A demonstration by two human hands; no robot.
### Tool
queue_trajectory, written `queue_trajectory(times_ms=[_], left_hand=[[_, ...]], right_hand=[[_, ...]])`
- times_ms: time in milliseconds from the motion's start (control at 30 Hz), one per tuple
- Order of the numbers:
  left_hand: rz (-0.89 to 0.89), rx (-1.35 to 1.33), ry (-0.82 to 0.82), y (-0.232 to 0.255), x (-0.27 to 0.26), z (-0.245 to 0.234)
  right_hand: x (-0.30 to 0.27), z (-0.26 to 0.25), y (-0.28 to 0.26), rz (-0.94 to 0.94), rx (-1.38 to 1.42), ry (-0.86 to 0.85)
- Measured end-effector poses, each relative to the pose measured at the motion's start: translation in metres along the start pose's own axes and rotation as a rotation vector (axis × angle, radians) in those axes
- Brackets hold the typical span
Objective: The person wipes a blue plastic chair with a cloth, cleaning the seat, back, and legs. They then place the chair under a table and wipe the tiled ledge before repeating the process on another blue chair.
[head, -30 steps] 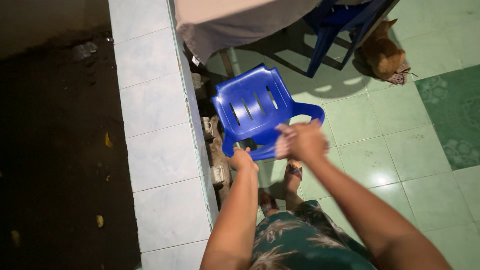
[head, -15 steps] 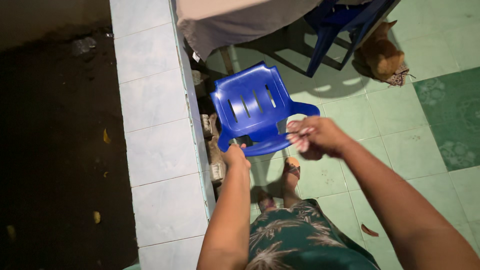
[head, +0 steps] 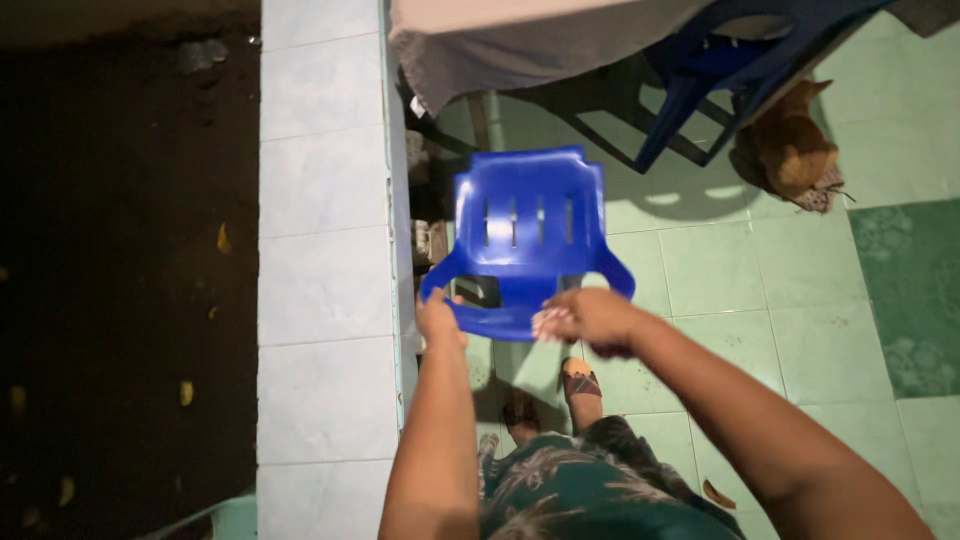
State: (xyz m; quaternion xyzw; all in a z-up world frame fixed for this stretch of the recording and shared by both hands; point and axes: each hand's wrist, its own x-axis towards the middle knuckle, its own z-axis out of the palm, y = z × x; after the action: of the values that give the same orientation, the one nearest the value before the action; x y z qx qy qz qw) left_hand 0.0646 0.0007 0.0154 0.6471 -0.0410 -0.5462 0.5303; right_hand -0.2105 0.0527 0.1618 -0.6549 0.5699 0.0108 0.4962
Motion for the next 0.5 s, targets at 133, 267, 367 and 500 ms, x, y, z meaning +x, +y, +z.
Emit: queue_trajectory(times_ms=[133,267,367,500], left_hand=[[0.149,0.017,0.082,0.015,-0.003,-0.009],[0.348,0.133,0.042,-0.001,-0.002,0.002],[0.543,0.302,0.112,-0.019,0.005,0.009],[0.742,0.728,0.275,-0.053,0.008,-0.015]], right_hand=[[0.005,0.051,-0.003,-0.211,0.022,-0.053],[0.001,0.098,0.022,-0.082,0.278,-0.118],[-0.001,0.126,0.045,0.037,0.322,-0.165],[-0.006,0.142,0.085,0.116,0.657,-0.146]])
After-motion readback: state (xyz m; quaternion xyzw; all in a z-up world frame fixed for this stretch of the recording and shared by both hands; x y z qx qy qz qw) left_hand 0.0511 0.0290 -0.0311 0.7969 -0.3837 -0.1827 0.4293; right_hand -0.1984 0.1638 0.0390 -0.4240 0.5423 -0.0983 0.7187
